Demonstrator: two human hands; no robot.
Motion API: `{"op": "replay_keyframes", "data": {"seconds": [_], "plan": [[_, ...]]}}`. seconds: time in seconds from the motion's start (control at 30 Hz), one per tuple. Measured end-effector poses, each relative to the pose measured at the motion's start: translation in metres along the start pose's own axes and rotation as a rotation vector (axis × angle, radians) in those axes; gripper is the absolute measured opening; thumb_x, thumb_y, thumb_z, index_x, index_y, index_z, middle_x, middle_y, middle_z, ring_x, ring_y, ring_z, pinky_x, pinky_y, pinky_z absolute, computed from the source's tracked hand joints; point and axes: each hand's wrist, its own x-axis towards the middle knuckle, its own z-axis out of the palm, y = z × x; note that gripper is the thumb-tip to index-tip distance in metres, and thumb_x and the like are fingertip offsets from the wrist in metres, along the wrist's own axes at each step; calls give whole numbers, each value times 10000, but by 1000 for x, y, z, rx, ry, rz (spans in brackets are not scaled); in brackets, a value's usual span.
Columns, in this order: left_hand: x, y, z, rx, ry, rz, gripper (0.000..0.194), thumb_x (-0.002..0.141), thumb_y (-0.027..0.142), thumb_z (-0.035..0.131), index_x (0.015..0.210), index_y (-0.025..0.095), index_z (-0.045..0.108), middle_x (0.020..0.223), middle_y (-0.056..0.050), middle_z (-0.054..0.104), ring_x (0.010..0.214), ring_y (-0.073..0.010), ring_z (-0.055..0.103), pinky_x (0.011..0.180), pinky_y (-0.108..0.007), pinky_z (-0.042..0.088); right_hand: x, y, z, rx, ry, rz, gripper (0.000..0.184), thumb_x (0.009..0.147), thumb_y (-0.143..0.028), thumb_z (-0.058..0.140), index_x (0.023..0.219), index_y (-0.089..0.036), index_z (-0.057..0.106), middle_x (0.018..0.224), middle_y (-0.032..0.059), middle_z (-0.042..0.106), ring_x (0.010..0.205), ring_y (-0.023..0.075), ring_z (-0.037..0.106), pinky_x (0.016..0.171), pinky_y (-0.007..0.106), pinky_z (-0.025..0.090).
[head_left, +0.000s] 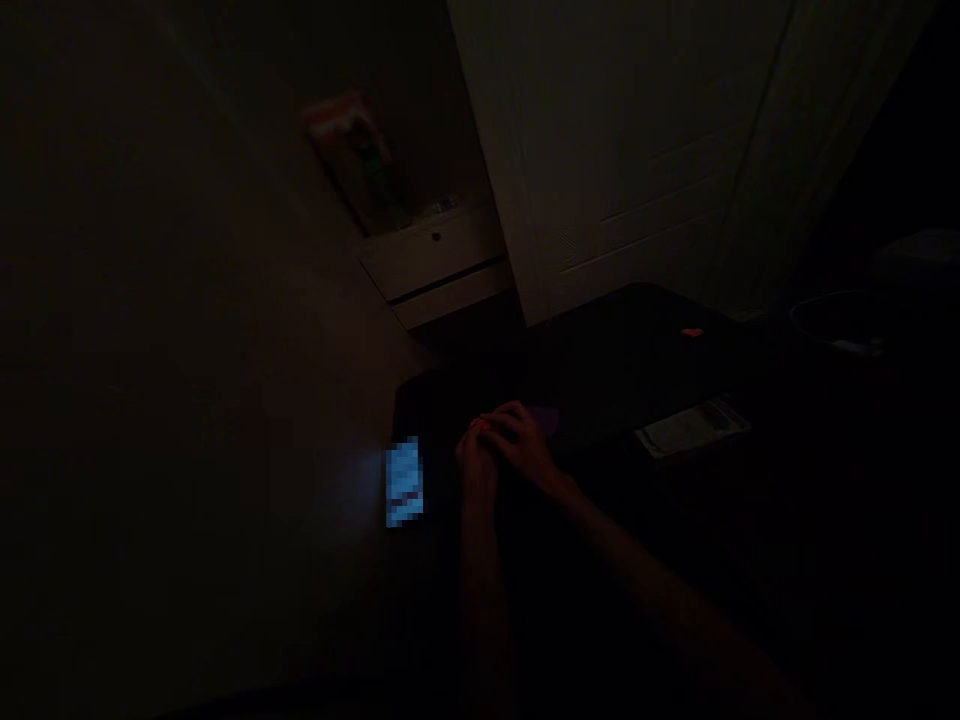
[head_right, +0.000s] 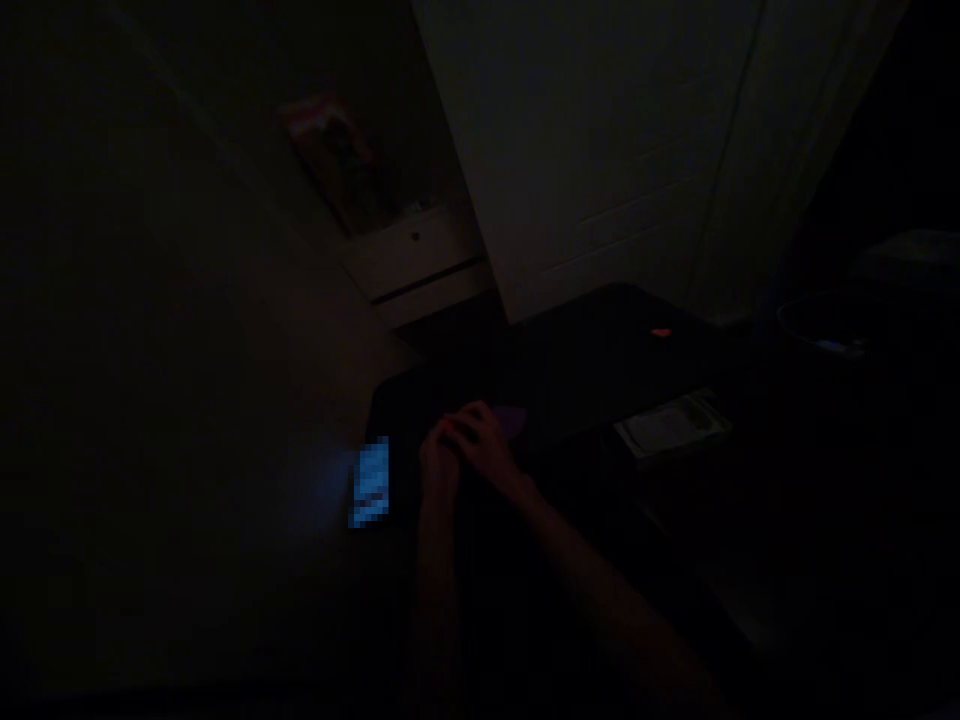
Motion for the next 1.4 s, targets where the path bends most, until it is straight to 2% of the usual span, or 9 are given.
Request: {"op": "replay_keyframes", "data": {"seconds": [0.2,0.4,0.67,0.87,1.0,1.17,1.4], "plan": [[-2,0,0,42,-21,-35,190,702,279,789,795,139,700,873,-49,693,877,-155,649,872,-289,474,-1,0,-2,-21,32,15,188,930,-303,690,1096,-270,772,1031,58,626,978,205,626,908,380,519],[-1,-2,-3,39,-30,-35,191,684,258,807,776,138,689,849,-39,685,853,-144,643,860,-282,473,-2,0,-4,-43,37,-13,167,948,-302,662,1046,-262,791,999,64,643,965,217,625,890,389,514],[2,-1,-3,-5,-5,-32,177,708,285,786,793,152,704,860,-31,689,874,-140,652,877,-269,478,0,-3,-1,-27,49,-7,222,931,-307,687,1138,-278,762,1046,59,668,992,206,639,905,372,518],[2,-1,-4,8,-59,-44,194,731,312,782,829,157,718,903,-46,705,905,-150,657,887,-279,480,0,-6,-2,-24,57,10,163,940,-289,670,1059,-260,779,1022,61,675,980,204,648,916,381,522],[1,-2,-4,60,-22,-7,198,706,307,798,801,156,713,858,-32,698,909,-162,661,886,-292,475,0,-3,-1,-1,40,-7,233,931,-291,674,1152,-278,748,1071,60,656,1017,200,639,926,369,525],[-2,0,-1,49,-77,-13,238,711,332,809,840,153,720,930,-50,709,951,-169,660,922,-302,469,0,-1,-1,-4,43,-8,224,941,-290,664,1146,-288,754,1069,59,662,1023,205,638,934,376,522],[-4,0,1,36,-68,-25,246,699,324,827,816,144,706,874,-43,695,862,-144,649,833,-271,479,-1,1,-1,-24,95,-8,192,940,-261,665,1080,-305,788,1022,55,678,971,209,648,900,388,531]]}}
